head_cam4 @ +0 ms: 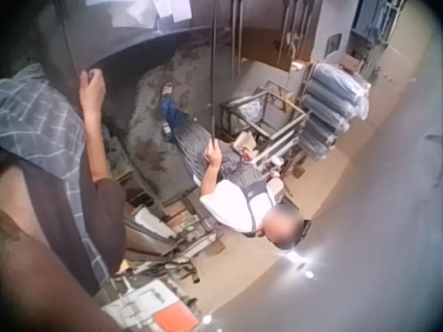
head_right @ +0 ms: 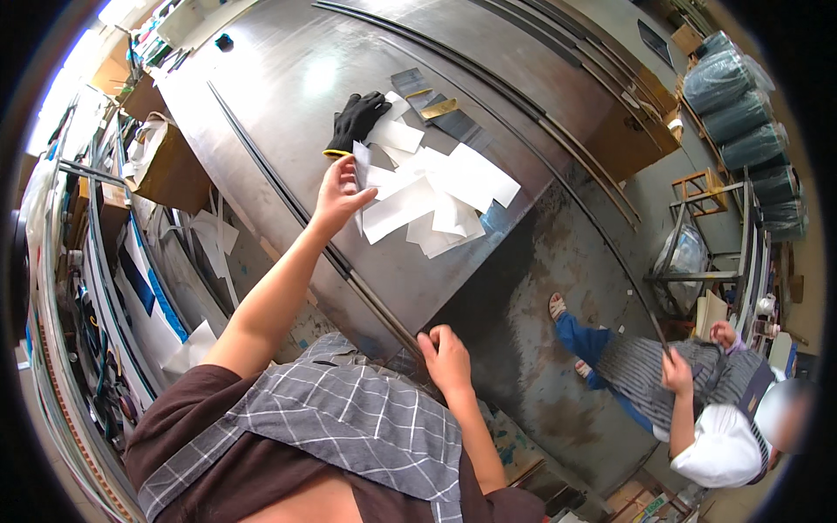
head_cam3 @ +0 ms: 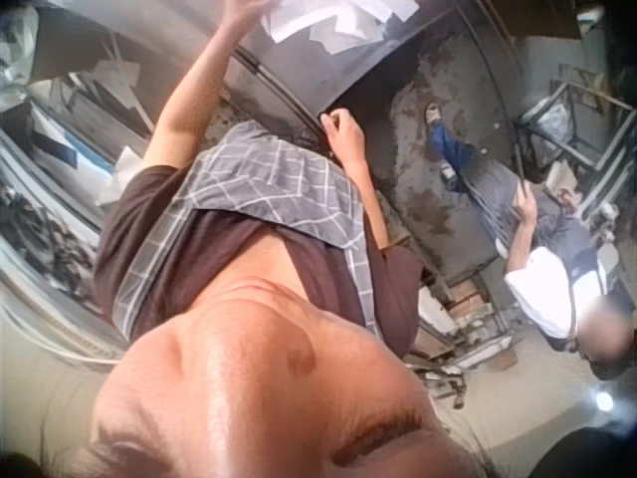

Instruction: The person cleans long metal rods on a table, removes blue protective film, and applies pieces of tape to the ends of the rods.

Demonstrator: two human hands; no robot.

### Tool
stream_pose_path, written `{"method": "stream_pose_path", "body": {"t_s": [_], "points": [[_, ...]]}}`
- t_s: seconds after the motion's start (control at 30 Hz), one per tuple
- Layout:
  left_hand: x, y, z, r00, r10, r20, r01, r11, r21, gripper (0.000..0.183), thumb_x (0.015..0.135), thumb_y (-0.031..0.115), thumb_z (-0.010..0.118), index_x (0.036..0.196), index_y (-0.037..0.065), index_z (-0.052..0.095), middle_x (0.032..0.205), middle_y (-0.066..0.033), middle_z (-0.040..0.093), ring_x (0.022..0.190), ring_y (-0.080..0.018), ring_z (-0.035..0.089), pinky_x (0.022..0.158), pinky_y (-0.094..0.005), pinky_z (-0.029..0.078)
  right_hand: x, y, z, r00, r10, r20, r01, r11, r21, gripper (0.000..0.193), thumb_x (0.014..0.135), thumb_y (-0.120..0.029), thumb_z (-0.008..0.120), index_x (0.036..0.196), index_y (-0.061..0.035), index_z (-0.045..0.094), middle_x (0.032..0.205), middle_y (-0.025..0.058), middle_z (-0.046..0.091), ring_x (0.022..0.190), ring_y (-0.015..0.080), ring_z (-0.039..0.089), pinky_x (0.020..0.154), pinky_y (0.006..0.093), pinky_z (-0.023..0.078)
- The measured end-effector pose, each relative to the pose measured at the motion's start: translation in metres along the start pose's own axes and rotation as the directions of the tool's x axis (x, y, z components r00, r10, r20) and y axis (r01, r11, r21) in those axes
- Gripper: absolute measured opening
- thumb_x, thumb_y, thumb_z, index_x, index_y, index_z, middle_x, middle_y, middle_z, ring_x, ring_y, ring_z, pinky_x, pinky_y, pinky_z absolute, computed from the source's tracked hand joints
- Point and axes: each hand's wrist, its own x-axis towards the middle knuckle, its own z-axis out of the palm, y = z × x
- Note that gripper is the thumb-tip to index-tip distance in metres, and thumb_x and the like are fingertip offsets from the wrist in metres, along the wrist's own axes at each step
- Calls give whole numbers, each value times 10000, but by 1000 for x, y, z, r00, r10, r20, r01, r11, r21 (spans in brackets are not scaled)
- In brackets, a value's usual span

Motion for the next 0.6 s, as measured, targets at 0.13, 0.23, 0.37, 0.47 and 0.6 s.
{"method": "stream_pose_path", "body": {"t_s": [0.13, 0.23, 0.37, 0.47, 0.6], "points": [[-66, 62, -17, 744, -62, 665, 584, 542, -604, 806, 730, 230, 823, 1395, 36, 410, 1248, -80, 561, 1108, -163, 553, 941, -322, 469, 61, -56, -1, 983, -97, -154, 167, 815, 555, 335, 959, -215, 609, 1204, 12, 580, 1159, 163, 635, 1054, 227, 630, 827, 309, 502], [-105, 67, -3, 733, -108, 672, 576, 623, -529, 856, 727, 237, 834, 1420, 49, 368, 1231, -66, 553, 1176, -192, 535, 977, -343, 455, 100, -92, 24, 960, -117, -256, 252, 763, 596, 313, 914, -192, 658, 1150, 7, 612, 1180, 153, 628, 1140, 240, 582, 859, 320, 488], [-131, 40, -14, 926, -204, 317, 345, 800, -491, 778, 757, 184, 817, 1384, 20, 386, 1210, -103, 555, 1138, -169, 529, 966, -344, 459, 105, -121, 42, 980, 16, -200, 64, 920, 387, 129, 843, -103, 671, 842, 13, 613, 846, 131, 673, 809, 294, 653, 699, 366, 502], [-119, 28, -42, 882, -402, 246, 461, 629, -626, 291, 855, 106, 710, 1108, 39, 580, 1003, -51, 664, 906, -130, 620, 840, -288, 492, 115, -131, 61, 944, -197, -265, 286, 889, 358, 103, 852, -82, 634, 825, 7, 588, 734, 209, 613, 707, 409, 609, 629, 450, 472], [-82, 62, -98, 953, -292, -85, 100, 564, -820, 201, 852, 64, 692, 1018, 80, 580, 967, -36, 654, 891, -184, 645, 826, -326, 525, 174, -127, 45, 859, -232, -456, 254, 967, -13, 189, 888, -147, 609, 801, 7, 542, 705, 243, 591, 701, 433, 598, 606, 485, 450]]}}
